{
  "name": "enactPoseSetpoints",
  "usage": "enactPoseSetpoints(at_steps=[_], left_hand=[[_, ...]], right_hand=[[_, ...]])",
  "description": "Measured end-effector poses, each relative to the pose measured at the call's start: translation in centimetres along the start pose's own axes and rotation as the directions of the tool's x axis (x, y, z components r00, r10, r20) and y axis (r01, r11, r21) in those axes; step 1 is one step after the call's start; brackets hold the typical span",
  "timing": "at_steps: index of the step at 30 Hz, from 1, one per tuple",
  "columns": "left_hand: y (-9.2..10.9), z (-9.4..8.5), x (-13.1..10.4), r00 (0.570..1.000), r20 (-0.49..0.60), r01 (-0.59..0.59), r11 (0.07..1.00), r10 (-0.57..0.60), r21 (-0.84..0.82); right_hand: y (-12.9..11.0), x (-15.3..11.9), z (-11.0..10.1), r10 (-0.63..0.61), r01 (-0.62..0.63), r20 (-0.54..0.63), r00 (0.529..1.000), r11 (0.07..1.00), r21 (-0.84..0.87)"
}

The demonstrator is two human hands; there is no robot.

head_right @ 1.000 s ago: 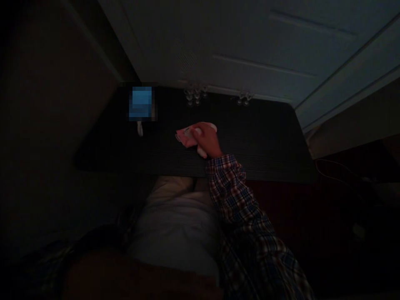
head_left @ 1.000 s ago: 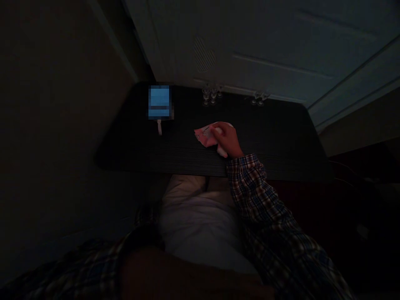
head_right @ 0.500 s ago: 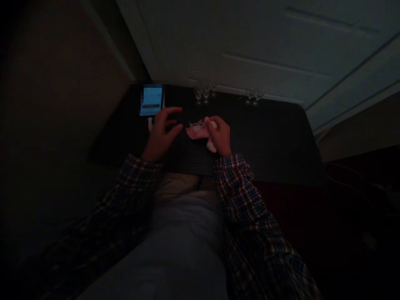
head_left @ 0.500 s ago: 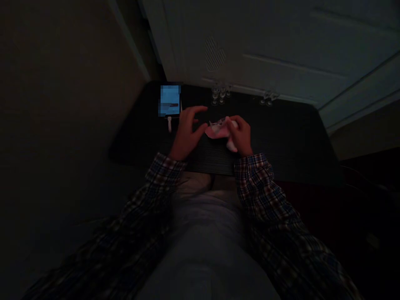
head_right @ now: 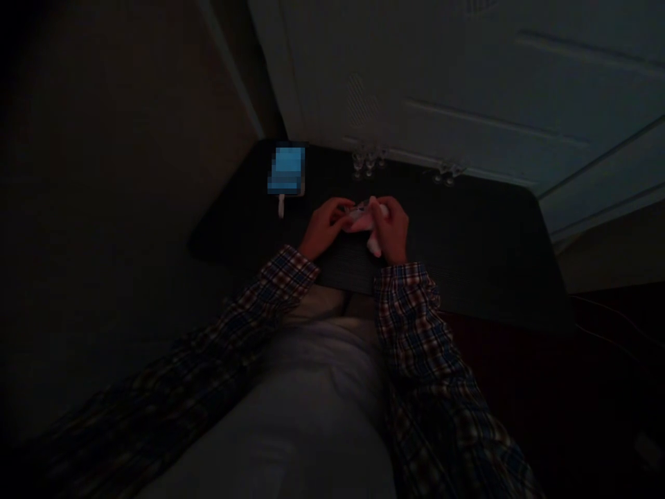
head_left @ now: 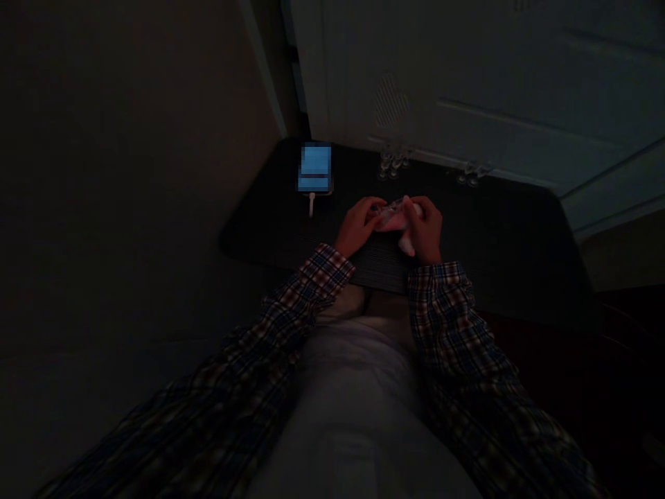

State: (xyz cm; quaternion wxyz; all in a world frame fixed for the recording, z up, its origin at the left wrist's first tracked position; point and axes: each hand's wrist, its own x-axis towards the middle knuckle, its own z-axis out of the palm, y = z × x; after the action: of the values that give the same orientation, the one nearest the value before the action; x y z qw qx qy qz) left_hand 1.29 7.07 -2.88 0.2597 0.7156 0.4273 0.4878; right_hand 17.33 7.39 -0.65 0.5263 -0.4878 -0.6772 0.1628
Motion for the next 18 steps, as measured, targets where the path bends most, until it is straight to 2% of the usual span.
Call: enactPoseSetpoints(at_steps=[4, 13, 18], left_hand=[[0.03, -0.14, 0.17, 1.000, -0.017, -0.005, 1.000, 0.005, -0.031], [-0.12, 0.00, 0.26, 0.992, 0.010, 0.123, 0.971, -0.123, -0.204], [-0.63, -0.01, 0.39, 0.997, 0.013, 0.081, 0.977, -0.080, -0.195]], right_hand=[[-0.35, -0.18, -0.01, -0.043, 0.043, 0.018, 0.999, 0.999, 0.014], [-0.27, -0.14, -0.10, -0.077, 0.076, -0.003, 0.997, 0.996, -0.035], [-0.03, -0.07, 0.07, -0.099, 0.101, 0.049, 0.994, 0.994, -0.050]])
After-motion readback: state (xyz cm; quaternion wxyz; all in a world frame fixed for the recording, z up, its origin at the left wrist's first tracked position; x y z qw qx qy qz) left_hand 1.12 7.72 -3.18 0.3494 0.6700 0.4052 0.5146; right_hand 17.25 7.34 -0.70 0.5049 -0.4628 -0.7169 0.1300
